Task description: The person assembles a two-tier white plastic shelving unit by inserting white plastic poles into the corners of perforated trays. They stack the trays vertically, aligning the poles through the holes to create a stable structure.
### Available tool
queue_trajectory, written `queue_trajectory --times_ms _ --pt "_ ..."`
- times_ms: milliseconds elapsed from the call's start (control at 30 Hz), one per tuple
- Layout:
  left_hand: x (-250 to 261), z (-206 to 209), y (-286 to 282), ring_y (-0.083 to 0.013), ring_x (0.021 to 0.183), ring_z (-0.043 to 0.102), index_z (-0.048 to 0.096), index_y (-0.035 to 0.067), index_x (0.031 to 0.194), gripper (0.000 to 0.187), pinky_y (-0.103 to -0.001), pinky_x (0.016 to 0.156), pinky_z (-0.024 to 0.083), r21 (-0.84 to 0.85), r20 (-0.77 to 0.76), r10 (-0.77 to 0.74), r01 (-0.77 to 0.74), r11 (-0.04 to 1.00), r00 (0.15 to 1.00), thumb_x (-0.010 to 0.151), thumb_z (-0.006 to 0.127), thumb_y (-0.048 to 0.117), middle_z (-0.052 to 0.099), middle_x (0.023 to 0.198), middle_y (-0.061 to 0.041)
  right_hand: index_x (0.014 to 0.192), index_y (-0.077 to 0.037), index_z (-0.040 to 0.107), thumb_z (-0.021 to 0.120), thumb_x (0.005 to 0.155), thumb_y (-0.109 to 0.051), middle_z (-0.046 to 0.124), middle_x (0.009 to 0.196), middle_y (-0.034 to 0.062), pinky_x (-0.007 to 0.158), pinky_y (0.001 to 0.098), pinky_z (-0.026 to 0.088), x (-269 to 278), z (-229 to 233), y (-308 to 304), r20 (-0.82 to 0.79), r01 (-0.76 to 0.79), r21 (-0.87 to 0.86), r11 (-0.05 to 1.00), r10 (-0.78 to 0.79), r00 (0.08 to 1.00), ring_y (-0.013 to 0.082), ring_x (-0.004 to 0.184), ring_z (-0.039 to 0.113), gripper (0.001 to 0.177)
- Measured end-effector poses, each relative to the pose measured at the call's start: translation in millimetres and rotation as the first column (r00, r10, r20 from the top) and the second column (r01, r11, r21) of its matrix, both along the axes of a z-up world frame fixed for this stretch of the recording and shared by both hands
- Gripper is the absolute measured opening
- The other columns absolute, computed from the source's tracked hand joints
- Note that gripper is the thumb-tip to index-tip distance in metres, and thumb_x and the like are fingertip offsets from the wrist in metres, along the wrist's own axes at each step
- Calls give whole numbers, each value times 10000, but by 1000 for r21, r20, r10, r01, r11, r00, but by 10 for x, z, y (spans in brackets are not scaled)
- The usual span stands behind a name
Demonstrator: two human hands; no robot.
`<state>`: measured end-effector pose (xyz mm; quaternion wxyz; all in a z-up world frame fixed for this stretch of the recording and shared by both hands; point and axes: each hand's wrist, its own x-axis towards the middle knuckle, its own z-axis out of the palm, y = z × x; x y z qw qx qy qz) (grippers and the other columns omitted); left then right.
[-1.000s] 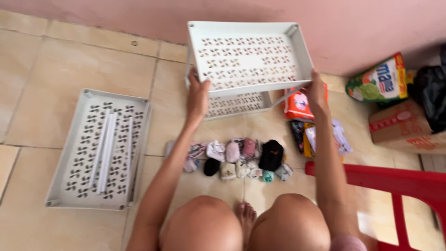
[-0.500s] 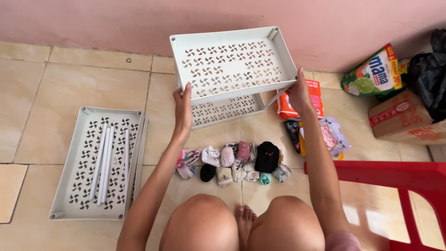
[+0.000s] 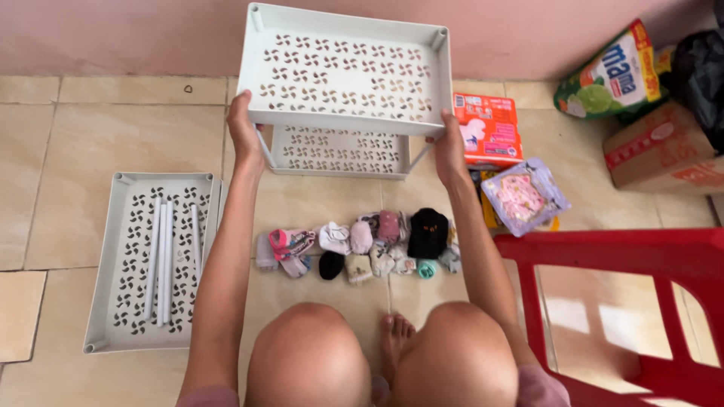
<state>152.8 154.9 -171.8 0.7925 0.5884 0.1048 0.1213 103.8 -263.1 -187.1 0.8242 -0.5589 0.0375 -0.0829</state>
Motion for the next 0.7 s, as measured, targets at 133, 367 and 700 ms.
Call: queue_trajectory --times_ms 133,367,700 --pt "5 252 -93 -220 1174 527 536 23 1257 632 -394 1020 408 95 43 126 -129 987 991 927 614 557 553 1269 -125 1113 -114 628 579 1005 -441 600 964 -18 777 329 415 163 57 19 -35 47 9 999 -46 998 128 892 512 349" --pt "-887 464 -787 -371 1433 260 328 -15 1506 907 -536 1200 276 467 115 149 -186 865 982 959 593 658 251 1531 -235 1380 -73 425 441 999 -699 472 1295 86 1026 382 348 -620 -61 633 -30 252 -149 956 -259 965 186 1192 421 733" --pt "-348 1030 -459 -376 1555 241 285 8 1562 782 -567 1294 186 590 451 111 -389 707 886 1058 577 531 267 1621 -220 1370 -50 482 529 1112 -389 487 1363 103 1176 364 367 -988 896 183 268 541 -330 774 -472 840 224 1312 456 429"
